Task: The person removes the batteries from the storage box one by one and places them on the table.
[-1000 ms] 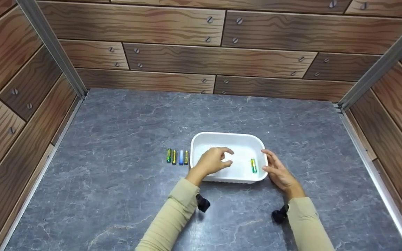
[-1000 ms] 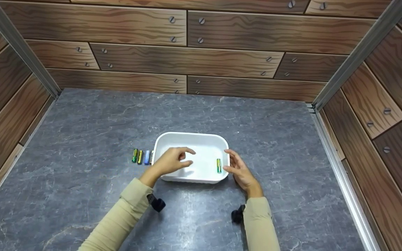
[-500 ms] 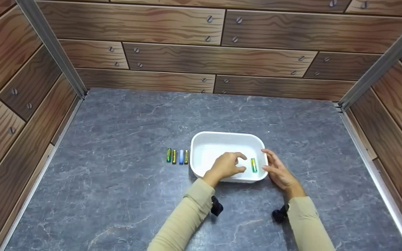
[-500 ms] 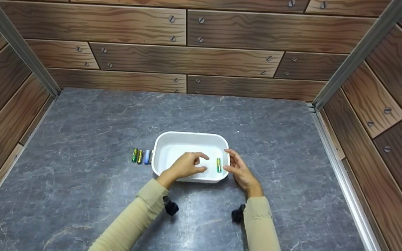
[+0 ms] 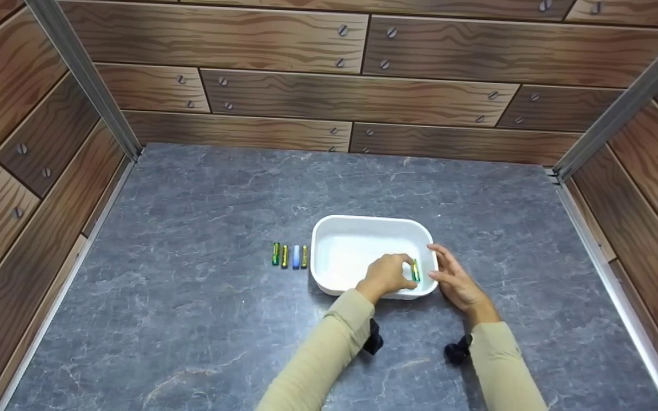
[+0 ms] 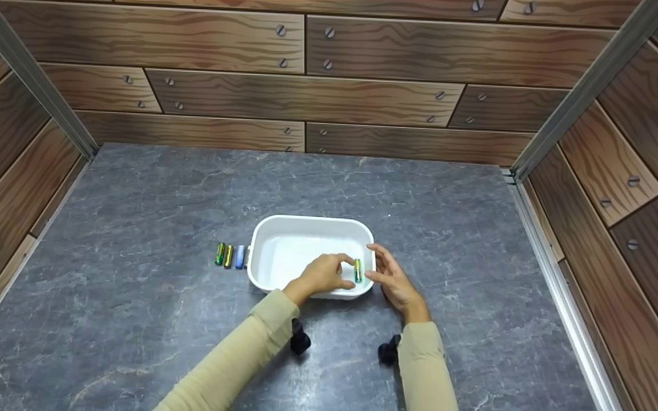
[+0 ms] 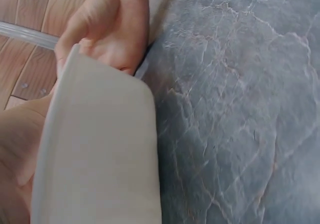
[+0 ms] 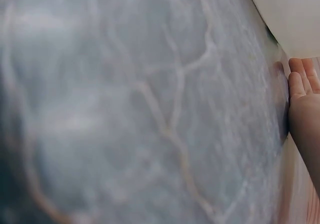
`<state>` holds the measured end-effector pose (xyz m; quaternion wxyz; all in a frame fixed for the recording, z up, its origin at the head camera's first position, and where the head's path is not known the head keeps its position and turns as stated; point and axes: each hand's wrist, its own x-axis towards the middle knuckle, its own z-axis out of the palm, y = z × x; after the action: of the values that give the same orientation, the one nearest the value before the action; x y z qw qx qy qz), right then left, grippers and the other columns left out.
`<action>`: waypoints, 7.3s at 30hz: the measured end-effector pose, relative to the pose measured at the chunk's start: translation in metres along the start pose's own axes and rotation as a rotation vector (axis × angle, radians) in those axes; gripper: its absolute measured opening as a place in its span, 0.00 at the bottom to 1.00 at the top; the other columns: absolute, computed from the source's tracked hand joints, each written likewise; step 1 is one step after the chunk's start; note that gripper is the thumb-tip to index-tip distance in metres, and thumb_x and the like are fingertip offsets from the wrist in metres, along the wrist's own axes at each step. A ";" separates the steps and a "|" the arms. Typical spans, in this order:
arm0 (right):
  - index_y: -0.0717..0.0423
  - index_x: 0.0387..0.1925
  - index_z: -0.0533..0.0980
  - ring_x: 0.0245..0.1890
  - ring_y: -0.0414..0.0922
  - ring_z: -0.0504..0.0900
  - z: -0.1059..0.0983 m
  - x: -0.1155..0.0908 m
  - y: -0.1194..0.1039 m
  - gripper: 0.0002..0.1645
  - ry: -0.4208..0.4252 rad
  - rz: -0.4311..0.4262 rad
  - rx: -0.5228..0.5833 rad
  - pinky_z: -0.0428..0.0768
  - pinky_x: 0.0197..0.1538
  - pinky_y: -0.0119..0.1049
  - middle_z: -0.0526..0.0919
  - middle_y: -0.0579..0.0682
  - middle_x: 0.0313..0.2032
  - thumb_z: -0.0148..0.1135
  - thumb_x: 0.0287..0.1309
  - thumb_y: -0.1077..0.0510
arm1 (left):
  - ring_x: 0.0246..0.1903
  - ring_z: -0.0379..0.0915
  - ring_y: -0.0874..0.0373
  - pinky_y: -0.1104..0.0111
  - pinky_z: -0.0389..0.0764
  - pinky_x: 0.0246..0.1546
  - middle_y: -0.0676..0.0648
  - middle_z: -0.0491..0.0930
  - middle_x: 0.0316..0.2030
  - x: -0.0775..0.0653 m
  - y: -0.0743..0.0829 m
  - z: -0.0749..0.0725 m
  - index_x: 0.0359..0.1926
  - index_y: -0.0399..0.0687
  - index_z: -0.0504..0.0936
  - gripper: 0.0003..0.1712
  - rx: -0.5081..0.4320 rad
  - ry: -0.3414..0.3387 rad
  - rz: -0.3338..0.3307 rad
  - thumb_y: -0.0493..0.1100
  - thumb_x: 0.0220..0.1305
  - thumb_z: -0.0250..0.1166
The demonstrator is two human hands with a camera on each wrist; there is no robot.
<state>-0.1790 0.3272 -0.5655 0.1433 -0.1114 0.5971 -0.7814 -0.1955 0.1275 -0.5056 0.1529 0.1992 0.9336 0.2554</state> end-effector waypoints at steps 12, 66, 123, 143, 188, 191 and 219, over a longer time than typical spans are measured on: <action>0.38 0.59 0.66 0.57 0.36 0.73 0.000 -0.001 -0.001 0.33 0.034 0.009 0.020 0.73 0.58 0.27 0.71 0.40 0.60 0.51 0.59 0.73 | 0.43 0.81 0.59 0.67 0.81 0.40 0.54 0.85 0.41 0.012 0.018 0.009 0.54 0.59 0.79 0.31 0.144 -0.011 -0.087 0.54 0.46 0.76; 0.36 0.58 0.67 0.54 0.33 0.74 0.004 0.001 0.000 0.34 0.046 0.010 0.026 0.74 0.56 0.26 0.73 0.35 0.56 0.50 0.58 0.74 | 0.45 0.82 0.59 0.65 0.81 0.43 0.56 0.85 0.43 0.028 0.020 -0.022 0.44 0.60 0.81 0.24 0.326 -0.068 -0.078 0.55 0.45 0.77; 0.37 0.57 0.67 0.54 0.32 0.75 0.004 0.001 -0.001 0.34 0.082 0.022 0.010 0.75 0.54 0.27 0.74 0.33 0.56 0.49 0.58 0.75 | 0.54 0.79 0.53 0.57 0.81 0.47 0.49 0.83 0.54 -0.023 -0.039 -0.095 0.57 0.61 0.78 0.35 0.200 0.035 0.060 0.58 0.46 0.76; 0.37 0.57 0.66 0.54 0.32 0.74 0.003 0.001 -0.001 0.34 0.063 0.025 -0.019 0.76 0.54 0.27 0.72 0.32 0.57 0.49 0.59 0.74 | 0.45 0.81 0.52 0.56 0.80 0.46 0.46 0.86 0.43 -0.037 -0.064 -0.109 0.55 0.58 0.79 0.34 0.118 0.077 0.072 0.54 0.44 0.77; 0.36 0.56 0.67 0.55 0.31 0.74 0.004 0.002 0.000 0.33 0.080 0.030 0.010 0.75 0.56 0.26 0.73 0.33 0.56 0.50 0.58 0.74 | 0.28 0.68 0.57 0.68 0.65 0.26 0.43 0.82 0.37 -0.073 -0.135 -0.133 0.56 0.58 0.79 0.34 0.015 0.136 -0.075 0.51 0.43 0.78; 0.36 0.56 0.67 0.54 0.31 0.74 0.004 0.001 -0.001 0.33 0.079 0.031 0.006 0.75 0.56 0.26 0.73 0.32 0.56 0.50 0.58 0.74 | 0.27 0.67 0.58 0.69 0.64 0.26 0.44 0.81 0.35 -0.075 -0.139 -0.135 0.56 0.59 0.79 0.35 0.005 0.148 -0.076 0.50 0.43 0.78; 0.36 0.57 0.66 0.54 0.31 0.74 0.003 0.001 0.000 0.34 0.071 0.031 -0.007 0.75 0.54 0.26 0.73 0.33 0.56 0.49 0.59 0.74 | 0.27 0.66 0.59 0.70 0.63 0.25 0.49 0.75 0.29 -0.086 -0.183 -0.139 0.58 0.55 0.78 0.36 -0.023 0.149 -0.182 0.45 0.44 0.77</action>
<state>-0.1784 0.3240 -0.5641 0.1339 -0.0749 0.6064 -0.7802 -0.2277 -0.1133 -0.4737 0.1078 0.0923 0.9537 0.2652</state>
